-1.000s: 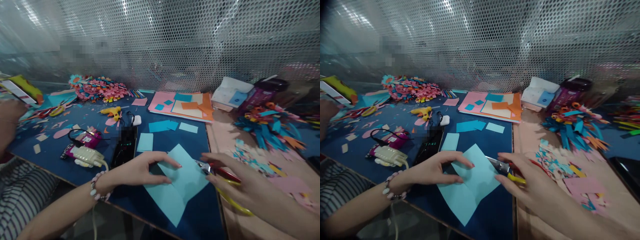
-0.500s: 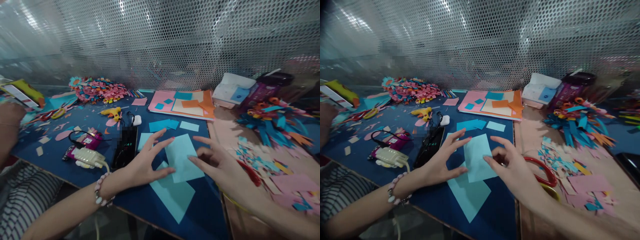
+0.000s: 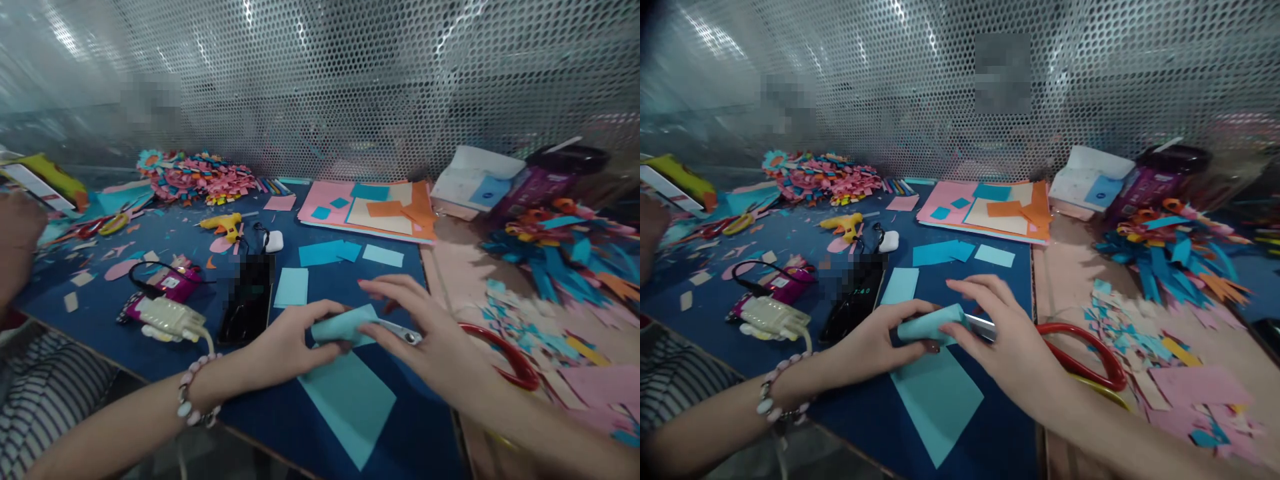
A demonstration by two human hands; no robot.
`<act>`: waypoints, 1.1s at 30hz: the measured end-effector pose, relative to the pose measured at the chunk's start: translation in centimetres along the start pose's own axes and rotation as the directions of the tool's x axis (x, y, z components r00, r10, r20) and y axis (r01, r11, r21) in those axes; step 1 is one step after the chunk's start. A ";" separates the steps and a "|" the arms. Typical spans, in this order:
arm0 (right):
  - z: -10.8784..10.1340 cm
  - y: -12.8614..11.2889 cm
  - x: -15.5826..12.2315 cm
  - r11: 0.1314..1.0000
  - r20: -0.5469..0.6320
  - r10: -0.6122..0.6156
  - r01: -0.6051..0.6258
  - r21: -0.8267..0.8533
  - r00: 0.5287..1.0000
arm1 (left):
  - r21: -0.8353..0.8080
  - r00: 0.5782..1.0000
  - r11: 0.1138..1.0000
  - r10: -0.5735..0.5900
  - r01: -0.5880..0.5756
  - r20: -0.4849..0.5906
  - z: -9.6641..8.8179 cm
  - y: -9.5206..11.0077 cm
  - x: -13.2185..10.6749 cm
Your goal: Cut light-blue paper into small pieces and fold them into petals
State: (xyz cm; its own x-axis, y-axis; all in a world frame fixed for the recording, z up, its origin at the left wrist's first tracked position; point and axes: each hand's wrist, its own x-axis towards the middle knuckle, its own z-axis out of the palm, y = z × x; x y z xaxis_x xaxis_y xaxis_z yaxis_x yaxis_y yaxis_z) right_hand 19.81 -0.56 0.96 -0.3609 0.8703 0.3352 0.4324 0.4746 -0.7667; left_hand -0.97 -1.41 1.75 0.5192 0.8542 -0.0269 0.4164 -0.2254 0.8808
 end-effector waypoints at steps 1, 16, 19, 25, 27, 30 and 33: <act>0.1 0.2 0.2 0.994 0.047 0.066 -0.070 0.080 0.997 | -0.056 0.999 0.997 -0.044 0.046 0.031 -0.1 0.0 0.1; -0.5 2.0 0.3 0.783 0.080 -0.585 0.587 -0.206 0.807 | -0.617 0.935 0.704 -0.234 0.352 0.266 -0.4 -0.7 1.0; -0.1 1.8 -0.1 0.840 0.023 -0.525 0.522 -0.151 0.851 | -0.438 0.980 0.876 -0.169 0.200 0.109 -0.5 -0.9 0.8; 0.4 1.0 -0.8 0.983 0.009 -0.163 0.161 0.085 0.987 | -0.028 0.952 0.971 0.229 -0.239 -0.205 -0.8 -1.7 0.5; 0.4 0.5 -0.9 0.986 0.043 -0.102 0.095 0.139 0.994 | 0.013 0.960 0.975 0.222 -0.223 -0.168 -0.5 -1.7 0.4; 0.5 0.0 -1.0 0.989 0.035 -0.002 -0.003 0.146 0.999 | 0.066 0.967 0.987 0.159 -0.149 -0.198 -0.1 -1.7 0.4; 0.7 0.2 -1.1 0.981 0.008 0.144 -0.144 0.134 0.990 | 0.098 0.968 0.992 0.106 -0.085 -0.226 0.1 -1.7 0.4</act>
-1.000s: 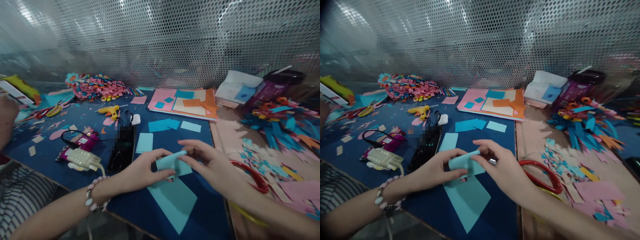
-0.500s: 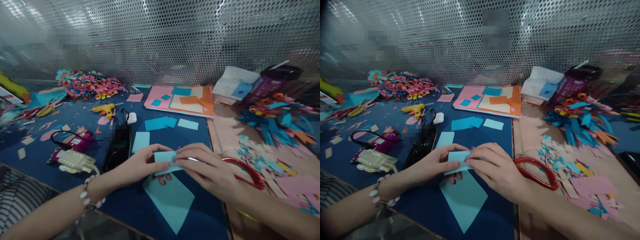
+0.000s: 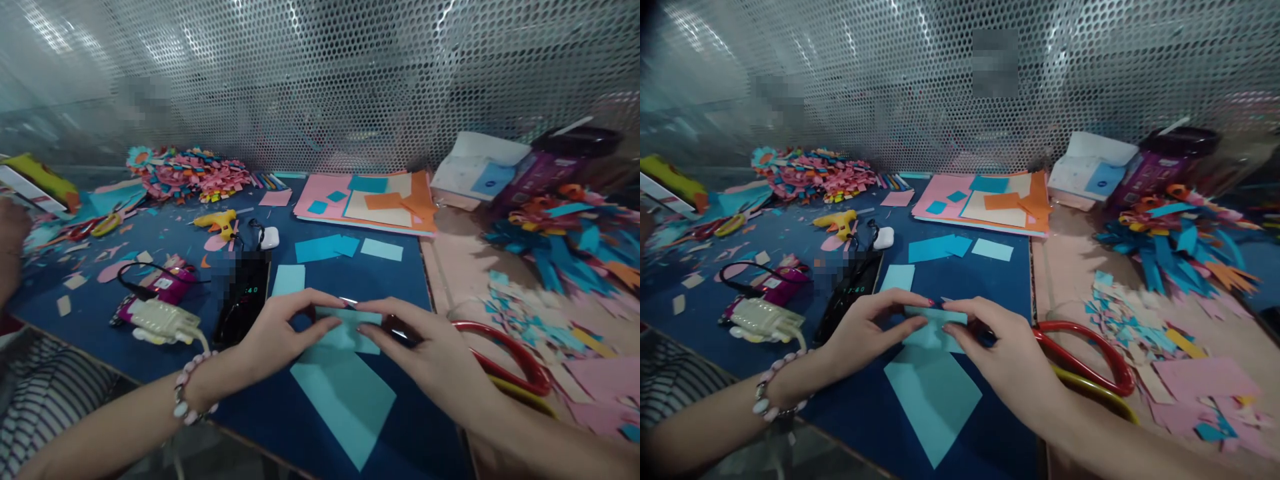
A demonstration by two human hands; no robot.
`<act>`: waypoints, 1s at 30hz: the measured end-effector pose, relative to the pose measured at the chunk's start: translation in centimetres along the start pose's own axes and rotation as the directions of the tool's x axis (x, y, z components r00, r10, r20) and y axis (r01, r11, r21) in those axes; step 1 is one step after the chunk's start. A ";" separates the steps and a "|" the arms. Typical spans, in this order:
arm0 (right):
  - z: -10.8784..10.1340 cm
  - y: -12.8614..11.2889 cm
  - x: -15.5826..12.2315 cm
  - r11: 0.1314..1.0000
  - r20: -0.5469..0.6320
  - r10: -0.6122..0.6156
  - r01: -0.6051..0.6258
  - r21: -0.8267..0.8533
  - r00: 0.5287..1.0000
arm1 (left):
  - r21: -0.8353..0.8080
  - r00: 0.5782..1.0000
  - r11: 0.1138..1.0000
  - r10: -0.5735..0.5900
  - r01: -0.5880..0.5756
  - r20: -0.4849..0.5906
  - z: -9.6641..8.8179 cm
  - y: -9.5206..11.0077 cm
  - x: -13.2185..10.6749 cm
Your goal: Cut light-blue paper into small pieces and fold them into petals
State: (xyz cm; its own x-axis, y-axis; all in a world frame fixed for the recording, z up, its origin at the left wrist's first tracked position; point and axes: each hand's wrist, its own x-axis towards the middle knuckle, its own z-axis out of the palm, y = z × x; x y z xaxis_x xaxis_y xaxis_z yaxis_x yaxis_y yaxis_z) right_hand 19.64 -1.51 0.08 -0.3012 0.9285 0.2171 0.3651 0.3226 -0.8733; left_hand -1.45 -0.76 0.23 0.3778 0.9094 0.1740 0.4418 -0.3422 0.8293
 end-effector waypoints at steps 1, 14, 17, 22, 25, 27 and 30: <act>0.0 0.2 0.0 0.999 -0.006 0.038 -0.038 0.002 0.999 | 0.007 1.000 1.000 -0.013 0.013 0.006 0.0 0.0 0.0; 0.0 1.4 0.2 0.998 -0.037 -0.017 0.015 -0.067 0.999 | -0.053 0.986 0.986 -0.155 0.158 0.054 -0.4 0.5 0.1; 0.1 1.6 0.2 0.999 -0.047 0.021 -0.023 -0.038 0.999 | -0.060 0.985 0.984 -0.163 0.166 0.054 -0.5 0.5 0.1; 0.1 1.5 0.2 0.998 -0.043 0.057 -0.056 0.008 0.997 | -0.071 0.978 0.977 -0.198 0.203 0.066 -0.6 0.7 0.2; 0.1 1.4 0.2 0.998 -0.041 0.060 -0.060 0.012 0.997 | -0.103 0.972 0.967 -0.224 0.231 0.073 -0.5 0.8 0.3; 0.1 1.3 0.2 0.998 -0.042 0.056 -0.056 0.014 0.998 | -0.123 0.969 0.962 -0.237 0.244 0.071 -0.5 0.9 0.4; 0.0 1.2 0.3 0.998 -0.053 0.057 -0.057 0.009 0.997 | -0.138 0.967 0.958 -0.243 0.251 0.072 -0.5 0.8 0.4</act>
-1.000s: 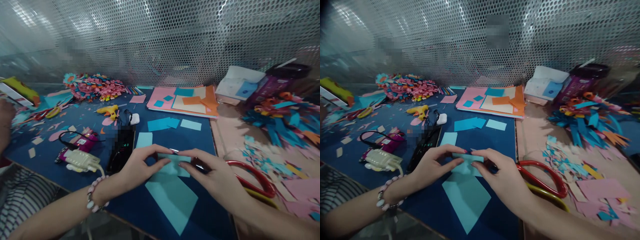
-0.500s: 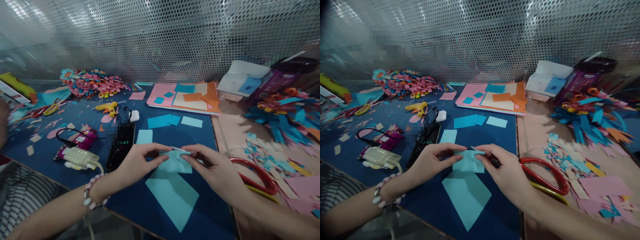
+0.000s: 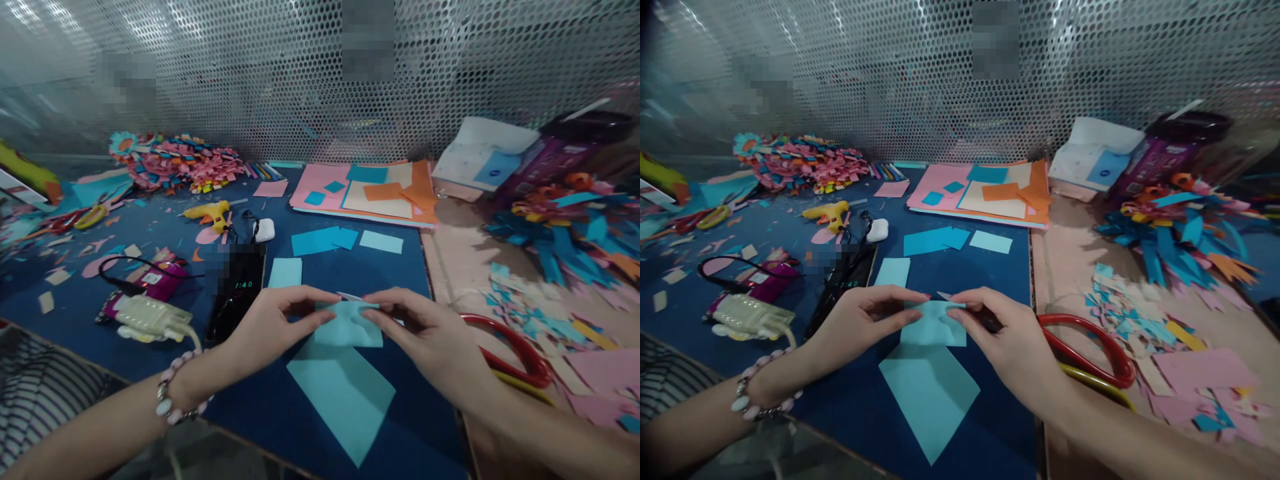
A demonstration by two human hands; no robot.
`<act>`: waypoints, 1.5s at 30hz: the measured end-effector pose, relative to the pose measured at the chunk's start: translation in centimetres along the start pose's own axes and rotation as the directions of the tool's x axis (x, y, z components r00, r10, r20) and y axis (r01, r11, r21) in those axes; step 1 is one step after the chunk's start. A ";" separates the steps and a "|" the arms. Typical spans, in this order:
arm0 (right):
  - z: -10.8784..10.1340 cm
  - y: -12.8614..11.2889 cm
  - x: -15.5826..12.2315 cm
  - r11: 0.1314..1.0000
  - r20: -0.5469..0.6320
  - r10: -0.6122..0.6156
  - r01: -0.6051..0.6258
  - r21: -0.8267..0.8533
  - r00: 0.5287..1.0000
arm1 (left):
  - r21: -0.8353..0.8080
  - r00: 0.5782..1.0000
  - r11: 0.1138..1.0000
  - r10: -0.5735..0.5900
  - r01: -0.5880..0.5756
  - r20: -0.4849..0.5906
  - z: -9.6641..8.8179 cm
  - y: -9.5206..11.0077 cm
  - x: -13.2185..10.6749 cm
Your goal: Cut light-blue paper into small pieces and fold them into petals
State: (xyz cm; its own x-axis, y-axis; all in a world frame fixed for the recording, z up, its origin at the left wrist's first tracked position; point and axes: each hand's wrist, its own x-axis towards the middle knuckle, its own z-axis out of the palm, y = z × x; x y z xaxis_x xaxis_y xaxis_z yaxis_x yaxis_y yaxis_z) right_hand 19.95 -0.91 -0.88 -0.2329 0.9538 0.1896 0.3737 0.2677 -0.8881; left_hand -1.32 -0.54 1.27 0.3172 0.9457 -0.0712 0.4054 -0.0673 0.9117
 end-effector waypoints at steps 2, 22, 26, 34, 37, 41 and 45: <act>0.0 -0.1 0.0 1.000 -0.003 0.008 -0.008 -0.004 1.000 | -0.008 1.000 1.000 0.003 -0.003 0.004 0.0 -0.1 0.0; 1.1 2.0 -0.6 0.821 0.212 -0.379 0.433 -0.372 0.901 | 0.252 0.977 0.944 0.198 -0.213 0.085 0.3 -2.2 0.2; 1.6 2.5 -0.8 0.625 0.357 -0.442 0.568 -0.536 0.823 | 0.382 0.948 0.868 0.301 -0.319 0.108 0.8 -2.9 0.3; 0.9 1.7 -0.2 0.315 0.489 -0.458 0.650 -0.691 0.742 | 0.636 0.901 0.664 0.418 -0.392 0.119 1.4 -3.1 0.2; 0.5 1.2 0.3 0.289 0.479 -0.442 0.626 -0.724 0.758 | 0.688 0.883 0.583 0.430 -0.432 0.189 1.4 -3.3 0.3; 0.4 0.8 1.5 0.349 0.562 -0.448 0.715 -0.606 0.695 | 0.667 0.880 0.588 0.405 -0.457 0.247 1.5 -3.5 0.4; 0.6 0.2 2.4 0.377 0.593 -0.425 0.729 -0.572 0.684 | 0.653 0.880 0.595 0.383 -0.468 0.281 1.6 -3.7 0.6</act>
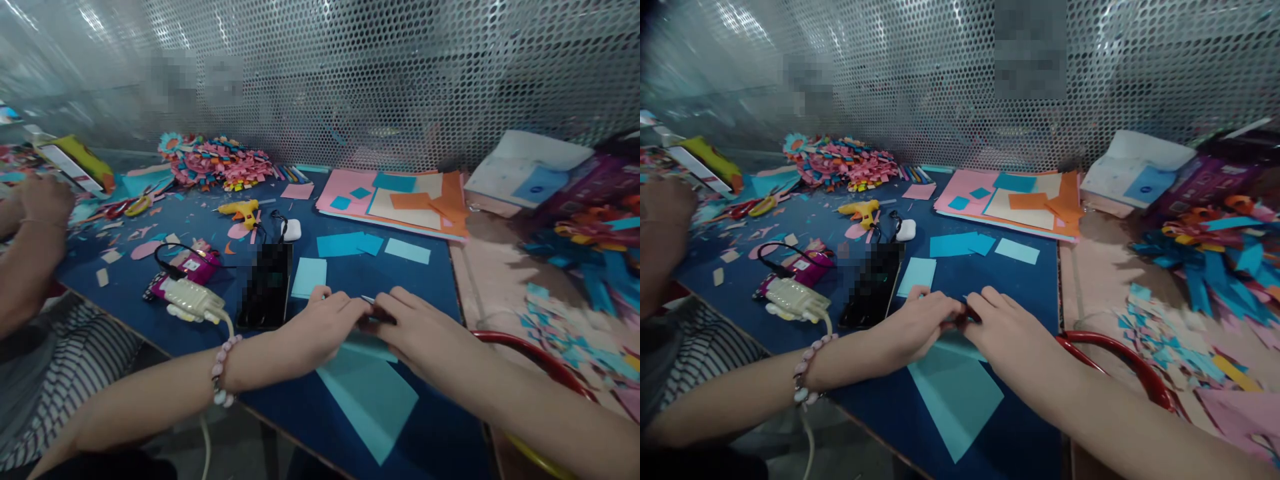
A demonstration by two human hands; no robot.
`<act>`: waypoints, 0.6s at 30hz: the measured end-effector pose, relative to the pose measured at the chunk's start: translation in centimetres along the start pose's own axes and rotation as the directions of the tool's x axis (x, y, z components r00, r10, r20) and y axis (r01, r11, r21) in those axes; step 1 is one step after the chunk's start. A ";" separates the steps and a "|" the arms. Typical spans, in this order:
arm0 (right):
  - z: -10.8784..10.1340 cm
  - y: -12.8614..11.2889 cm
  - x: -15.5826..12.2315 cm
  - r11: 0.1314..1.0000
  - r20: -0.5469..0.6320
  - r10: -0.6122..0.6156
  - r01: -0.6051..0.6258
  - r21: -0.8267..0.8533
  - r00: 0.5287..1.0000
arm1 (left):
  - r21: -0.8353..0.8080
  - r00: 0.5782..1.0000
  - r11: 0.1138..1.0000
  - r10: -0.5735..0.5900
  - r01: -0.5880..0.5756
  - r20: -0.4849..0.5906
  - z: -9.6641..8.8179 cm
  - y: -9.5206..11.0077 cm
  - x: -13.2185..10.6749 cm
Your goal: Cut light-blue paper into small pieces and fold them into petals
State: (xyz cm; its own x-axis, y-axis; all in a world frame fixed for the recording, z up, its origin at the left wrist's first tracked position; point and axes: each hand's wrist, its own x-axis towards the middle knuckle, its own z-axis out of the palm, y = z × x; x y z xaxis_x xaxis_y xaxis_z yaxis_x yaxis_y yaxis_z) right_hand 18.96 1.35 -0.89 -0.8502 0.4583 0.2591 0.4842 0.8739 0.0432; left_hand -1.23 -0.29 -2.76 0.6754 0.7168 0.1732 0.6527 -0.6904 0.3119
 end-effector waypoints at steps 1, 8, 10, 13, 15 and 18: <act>-0.1 0.0 0.2 1.000 0.020 0.005 -0.005 -0.012 1.000 | -0.005 1.000 1.000 -0.001 0.001 -0.001 0.1 -0.1 0.0; -0.5 -1.4 0.1 0.992 0.030 0.064 -0.060 -0.114 0.998 | 0.040 1.000 0.999 -0.009 0.008 0.017 0.0 -0.1 0.6; -0.2 -2.3 -0.1 0.989 -0.030 0.085 -0.088 -0.119 0.996 | 0.109 0.999 0.994 0.001 -0.007 0.054 -0.5 0.3 0.8; 0.2 -4.0 -0.5 0.983 -0.128 0.105 -0.122 -0.139 0.986 | 0.190 0.995 0.982 0.002 -0.021 0.099 -1.1 0.7 1.0; 0.3 -5.1 -0.7 0.978 -0.138 0.120 -0.141 -0.154 0.983 | 0.189 0.995 0.982 0.000 -0.020 0.104 -1.1 0.7 1.0; 0.4 -6.4 -1.1 0.978 -0.120 0.131 -0.148 -0.148 0.984 | 0.173 0.996 0.984 0.029 -0.043 0.085 -0.9 0.5 1.0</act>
State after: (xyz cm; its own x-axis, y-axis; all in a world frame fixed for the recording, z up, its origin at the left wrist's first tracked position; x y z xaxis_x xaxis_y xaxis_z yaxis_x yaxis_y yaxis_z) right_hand 16.74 -4.70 -1.88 -0.7488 0.5459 0.3760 0.6297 0.7628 0.1467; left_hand -0.59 0.16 -1.59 0.7206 0.6859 0.1019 0.6726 -0.7271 0.1379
